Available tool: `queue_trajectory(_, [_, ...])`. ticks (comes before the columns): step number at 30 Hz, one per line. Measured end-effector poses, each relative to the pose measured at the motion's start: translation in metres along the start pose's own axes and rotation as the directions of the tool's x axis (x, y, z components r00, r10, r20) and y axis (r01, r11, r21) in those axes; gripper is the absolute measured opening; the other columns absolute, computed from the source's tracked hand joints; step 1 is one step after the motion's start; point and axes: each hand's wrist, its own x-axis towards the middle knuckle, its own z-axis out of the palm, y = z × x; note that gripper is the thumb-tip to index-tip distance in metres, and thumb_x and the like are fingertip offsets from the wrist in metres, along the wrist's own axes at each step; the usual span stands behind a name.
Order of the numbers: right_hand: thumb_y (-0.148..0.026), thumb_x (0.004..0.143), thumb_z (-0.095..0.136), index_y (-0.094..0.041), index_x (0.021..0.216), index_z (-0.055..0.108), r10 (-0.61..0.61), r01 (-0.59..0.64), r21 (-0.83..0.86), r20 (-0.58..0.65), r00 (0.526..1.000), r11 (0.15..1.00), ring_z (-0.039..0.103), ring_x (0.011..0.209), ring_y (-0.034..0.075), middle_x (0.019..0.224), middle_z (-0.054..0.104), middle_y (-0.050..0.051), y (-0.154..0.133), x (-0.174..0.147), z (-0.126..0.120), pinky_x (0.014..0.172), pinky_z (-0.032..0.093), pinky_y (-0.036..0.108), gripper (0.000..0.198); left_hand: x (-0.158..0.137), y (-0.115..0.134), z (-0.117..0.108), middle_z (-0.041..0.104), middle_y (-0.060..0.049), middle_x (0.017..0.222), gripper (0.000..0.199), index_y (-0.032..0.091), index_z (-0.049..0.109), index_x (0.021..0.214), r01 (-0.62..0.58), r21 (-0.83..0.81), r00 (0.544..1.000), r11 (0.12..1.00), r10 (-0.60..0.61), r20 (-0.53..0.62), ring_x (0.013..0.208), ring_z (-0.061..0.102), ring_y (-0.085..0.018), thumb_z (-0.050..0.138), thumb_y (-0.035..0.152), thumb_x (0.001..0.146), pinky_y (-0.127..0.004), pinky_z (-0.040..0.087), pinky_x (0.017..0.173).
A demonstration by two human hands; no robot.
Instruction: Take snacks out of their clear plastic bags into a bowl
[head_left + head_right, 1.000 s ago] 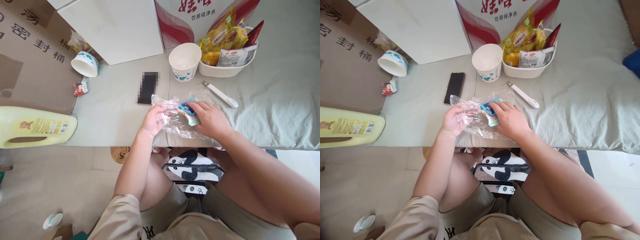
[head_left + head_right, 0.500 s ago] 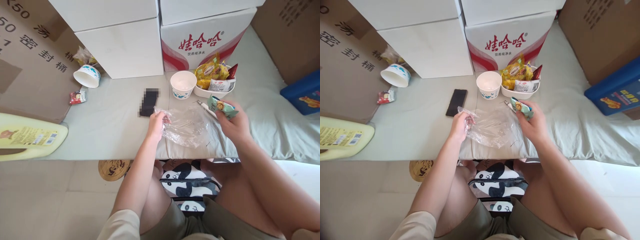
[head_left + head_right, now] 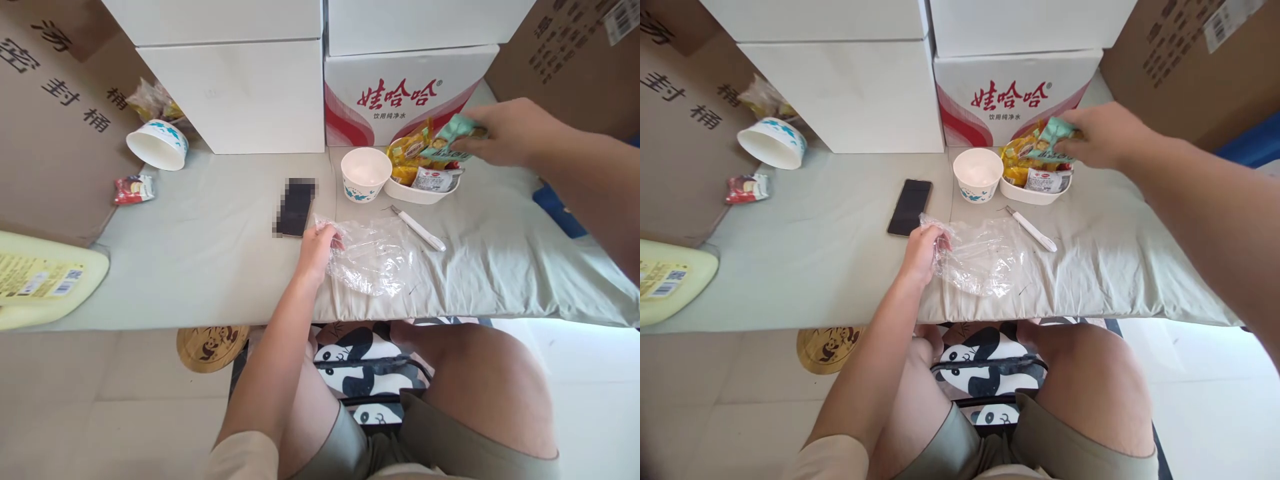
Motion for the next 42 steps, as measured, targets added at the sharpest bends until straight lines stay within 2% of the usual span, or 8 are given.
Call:
queue_trajectory(8, [-0.027,0.082,0.075,-0.01,0.11,0.076,-0.067,0.073,-0.012,0.278,0.958,0.997,0.069,0.099,0.023,0.11,0.077,0.012,-0.028,0.045,0.016,0.079,0.044,0.038,0.033,0.0,0.003,0.006,0.053,0.001,0.057,0.016,0.019,0.056,0.055,0.023,-0.009,1.0,1.0,-0.022,0.016,0.055,0.053,-0.011,0.054,0.022,0.07,-0.026,0.04,0.059])
queue_trajectory(13, [-0.034,0.087,0.05,0.0,0.068,0.064,-0.027,0.059,-0.073,0.377,0.926,0.996,0.061,0.122,0.025,0.131,0.067,0.018,-0.035,0.061,0.028,0.08,0.038,0.043,0.041,0.002,0.002,0.005,0.053,0.001,0.056,0.017,0.019,0.056,0.054,0.021,0.008,1.0,1.0,-0.021,0.02,0.056,0.053,-0.011,0.053,0.02,0.07,-0.026,0.041,0.06])
queue_trajectory(16, [-0.034,0.088,0.045,-0.001,0.063,0.06,-0.088,0.112,-0.062,0.312,0.946,0.992,0.057,0.128,0.024,0.137,0.063,0.02,-0.035,0.062,0.034,0.081,0.036,0.043,0.045,0.002,0.001,0.004,0.053,0.001,0.056,0.017,0.019,0.056,0.054,0.005,0.01,1.0,1.0,-0.006,0.023,0.056,0.053,-0.012,0.053,0.02,0.07,-0.026,0.041,0.06])
queue_trajectory(20, [-0.032,0.083,0.065,-0.002,0.095,0.074,-0.167,0.192,-0.086,0.24,0.956,0.978,0.067,0.112,0.024,0.124,0.072,0.019,-0.032,0.053,0.033,0.076,0.038,0.037,0.033,0.002,0.001,0.005,0.054,0.001,0.057,0.016,0.019,0.056,0.055,-0.016,0.011,0.999,1.0,0.016,0.034,0.056,0.053,-0.011,0.053,0.02,0.071,-0.026,0.042,0.061])
queue_trajectory(27, [-0.026,0.08,0.073,-0.007,0.111,0.074,-0.071,0.109,-0.13,0.269,0.961,0.986,0.069,0.09,0.021,0.103,0.077,0.013,-0.039,0.039,0.032,0.072,0.039,0.037,0.036,0.003,0.0,0.007,0.053,0.001,0.057,0.016,0.019,0.055,0.054,-0.004,0.01,1.0,1.0,0.003,0.021,0.055,0.052,-0.011,0.054,0.021,0.07,-0.026,0.041,0.059])
queue_trajectory(32, [-0.028,0.082,0.07,-0.007,0.117,0.072,-0.048,0.06,-0.06,0.176,0.983,0.996,0.068,0.103,0.026,0.111,0.075,0.016,-0.04,0.03,0.008,0.073,0.04,0.039,0.04,0.002,-0.001,0.006,0.053,0.001,0.056,0.016,0.02,0.055,0.054,-0.014,0.014,1.0,1.0,0.014,0.018,0.055,0.052,-0.012,0.054,0.022,0.069,-0.026,0.039,0.058])
queue_trajectory(38, [-0.036,0.086,0.057,-0.002,0.122,0.068,0.138,-0.139,-0.009,-0.047,0.989,0.99,0.062,0.12,0.029,0.122,0.072,0.012,-0.024,0.026,-0.027,0.078,0.038,0.044,0.051,0.003,-0.001,0.003,0.054,0.001,0.056,0.016,0.02,0.055,0.053,-0.023,0.006,0.999,1.0,0.023,0.025,0.054,0.052,-0.011,0.054,0.022,0.069,-0.027,0.042,0.06])
queue_trajectory(42, [-0.026,0.085,0.067,-0.009,0.121,0.072,-0.025,0.026,-0.068,0.017,1.0,0.997,0.066,0.114,0.027,0.119,0.075,0.011,-0.027,0.031,-0.018,0.078,0.041,0.039,0.041,0.004,0.0,0.005,0.054,0.001,0.055,0.016,0.02,0.056,0.053,-0.013,0.004,1.0,1.0,0.013,0.022,0.055,0.053,-0.012,0.054,0.023,0.068,-0.027,0.042,0.06])
